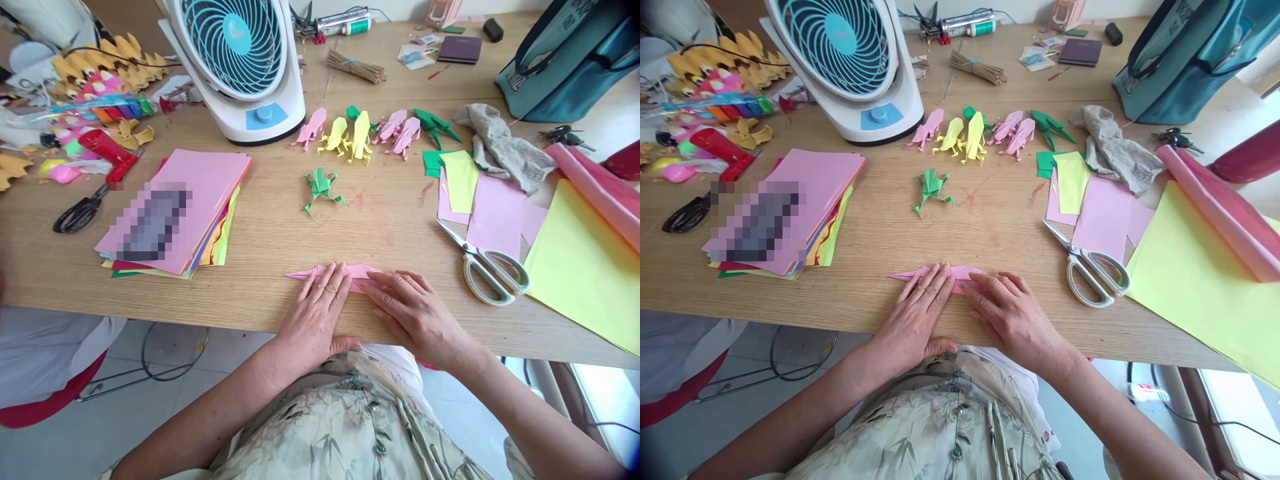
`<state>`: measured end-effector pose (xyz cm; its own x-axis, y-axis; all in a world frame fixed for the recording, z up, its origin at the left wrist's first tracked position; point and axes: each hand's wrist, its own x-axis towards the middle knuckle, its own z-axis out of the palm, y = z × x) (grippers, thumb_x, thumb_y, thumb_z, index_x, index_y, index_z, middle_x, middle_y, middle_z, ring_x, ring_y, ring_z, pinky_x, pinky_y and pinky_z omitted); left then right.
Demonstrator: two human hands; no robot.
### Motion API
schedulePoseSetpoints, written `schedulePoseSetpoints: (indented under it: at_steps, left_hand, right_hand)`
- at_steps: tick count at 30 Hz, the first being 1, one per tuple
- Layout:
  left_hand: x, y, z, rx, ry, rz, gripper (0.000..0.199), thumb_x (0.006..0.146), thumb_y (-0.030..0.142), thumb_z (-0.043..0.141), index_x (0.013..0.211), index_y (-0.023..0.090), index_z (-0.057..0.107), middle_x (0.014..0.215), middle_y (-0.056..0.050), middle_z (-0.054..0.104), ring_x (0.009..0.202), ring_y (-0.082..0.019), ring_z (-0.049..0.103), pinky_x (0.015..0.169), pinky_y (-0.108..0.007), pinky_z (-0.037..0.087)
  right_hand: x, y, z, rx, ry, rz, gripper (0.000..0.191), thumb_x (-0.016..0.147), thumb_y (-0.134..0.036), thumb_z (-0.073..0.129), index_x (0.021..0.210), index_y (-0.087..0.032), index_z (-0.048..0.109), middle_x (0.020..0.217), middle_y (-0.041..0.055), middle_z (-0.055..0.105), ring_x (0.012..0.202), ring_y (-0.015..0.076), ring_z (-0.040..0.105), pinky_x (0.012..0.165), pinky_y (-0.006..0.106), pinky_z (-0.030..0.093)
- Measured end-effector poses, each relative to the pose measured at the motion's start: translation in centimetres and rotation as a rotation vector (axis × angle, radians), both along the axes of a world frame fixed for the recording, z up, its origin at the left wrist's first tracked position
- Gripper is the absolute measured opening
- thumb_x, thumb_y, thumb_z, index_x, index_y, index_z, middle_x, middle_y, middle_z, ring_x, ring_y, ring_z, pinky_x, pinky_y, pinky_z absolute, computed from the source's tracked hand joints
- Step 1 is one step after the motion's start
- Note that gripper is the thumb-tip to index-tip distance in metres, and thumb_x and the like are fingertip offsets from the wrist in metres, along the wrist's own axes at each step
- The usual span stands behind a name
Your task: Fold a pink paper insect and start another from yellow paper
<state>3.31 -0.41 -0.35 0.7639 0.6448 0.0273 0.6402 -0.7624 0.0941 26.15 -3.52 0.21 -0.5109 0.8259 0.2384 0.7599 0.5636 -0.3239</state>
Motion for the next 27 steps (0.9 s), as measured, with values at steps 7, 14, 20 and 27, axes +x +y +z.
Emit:
schedulePoseSetpoints:
  at_steps: [7,14,20,27]
  left_hand:
    - [0.0,-0.1,0.0,-0.016,0.005,0.008,0.106,0.081,0.080,0.031,0.153,0.004,0.020,0.161,-0.020,0.019,0.151,-0.031,0.012,0.122,-0.047,0.013]
    - [0.0,-0.1,-0.2,-0.006,-0.008,0.010,0.106,0.081,0.079,0.032,0.153,0.002,0.021,0.161,-0.021,0.019,0.151,-0.032,0.011,0.123,-0.047,0.011]
    - [0.0,0.0,-0.2,-0.002,-0.012,0.012,0.107,0.080,0.080,0.032,0.153,0.002,0.023,0.160,-0.021,0.021,0.150,-0.032,0.013,0.122,-0.048,0.012]
    - [0.1,-0.1,-0.2,-0.042,-0.019,0.022,0.094,0.088,0.072,0.029,0.152,0.002,0.024,0.160,-0.019,0.021,0.151,-0.031,0.014,0.123,-0.046,0.009]
  right_hand:
    - [0.8,-1.7,-0.2,0.032,-0.044,-0.055,0.040,0.093,-0.024,0.053,0.133,-0.019,0.057,0.151,0.0170,0.043,0.137,0.0331,0.042,0.108,0.056,0.038]
    - [-0.9,-2.2,-0.4,-0.011,-0.130,-0.056,0.057,0.094,-0.043,0.052,0.148,-0.025,0.041,0.161,0.0138,0.025,0.147,0.0352,0.025,0.115,0.061,0.025]
    - [-1.9,-1.8,-0.4,0.008,-0.135,-0.090,0.063,0.095,-0.047,0.048,0.151,-0.022,0.035,0.160,0.0168,0.026,0.147,0.0374,0.022,0.114,0.063,0.024]
    - [-3.6,-1.6,-0.2,0.022,-0.120,-0.129,0.076,0.095,-0.052,0.044,0.155,-0.009,0.022,0.160,0.0177,0.024,0.148,0.0357,0.021,0.117,0.059,0.021]
